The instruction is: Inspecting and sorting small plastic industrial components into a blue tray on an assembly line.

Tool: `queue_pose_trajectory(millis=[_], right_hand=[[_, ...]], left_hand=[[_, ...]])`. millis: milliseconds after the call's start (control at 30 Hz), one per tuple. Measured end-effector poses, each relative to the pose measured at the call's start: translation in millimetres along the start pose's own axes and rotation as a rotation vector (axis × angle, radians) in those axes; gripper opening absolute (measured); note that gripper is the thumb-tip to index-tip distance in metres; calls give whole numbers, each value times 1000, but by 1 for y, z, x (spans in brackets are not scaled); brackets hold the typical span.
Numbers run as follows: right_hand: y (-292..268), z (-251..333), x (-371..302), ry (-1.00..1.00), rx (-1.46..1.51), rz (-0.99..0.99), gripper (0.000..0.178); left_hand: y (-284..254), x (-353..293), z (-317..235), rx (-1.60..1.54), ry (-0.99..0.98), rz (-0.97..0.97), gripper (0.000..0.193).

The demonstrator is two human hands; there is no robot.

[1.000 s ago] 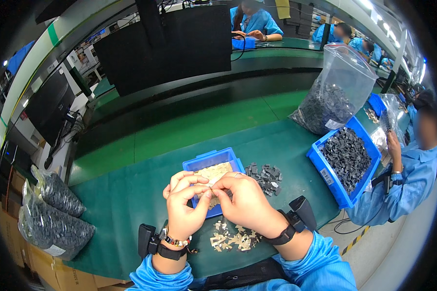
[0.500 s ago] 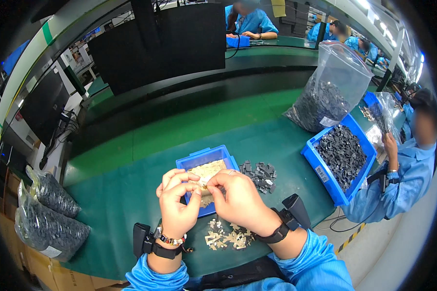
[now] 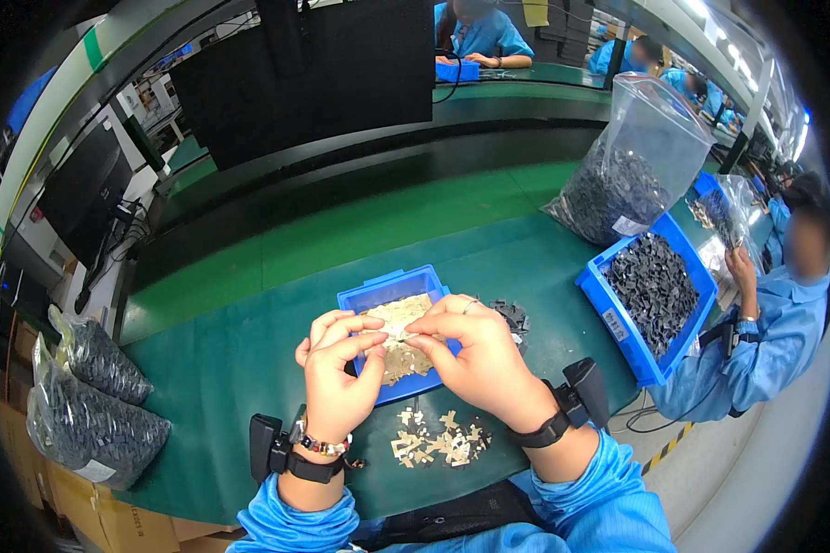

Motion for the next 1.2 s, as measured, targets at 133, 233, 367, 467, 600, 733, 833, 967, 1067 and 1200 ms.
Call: queue_pose_trajectory(millis=[133,233,367,467,600,733,833,967,1067,1200], right_hand=[[-8,7,0,-331,-242,-194,19],[-10,12,-4,-453,-318,-273,24],[-9,10,-5,-527,-339,-323,31],[-11,12,-4,-486,-358,-285,24],[-2,10,-5,-379,-305,-253,19],[6,13,-9,29,154,-100,8],[7,14,-9,143,241,-34,5],[4,14,-11,191,196,-12,5],[1,16,-14,146,174,-17,3],[-18,-12,-22,154,-67,-178,4]], left_hand=[[-5,2,3,-348,-31,156,8],[-4,3,4,-508,-60,205,12],[-4,4,5,-622,-3,215,9],[-6,4,4,-654,2,200,9],[-6,4,4,-644,14,172,11],[-5,5,3,-595,46,133,10],[-3,6,3,-565,80,139,10],[1,6,2,-547,102,168,12],[-3,3,1,-386,142,100,13],[-5,0,13,-298,74,-88,23]])
Point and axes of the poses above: each hand's wrist, its own x-axis towards the middle knuckle, its own y-axis out of the palm, z = x × y, the point moved 2 cm from there along x, towards the middle knuckle, and after that the axes turned 14 degrees about -x, right-handed, at the moved point
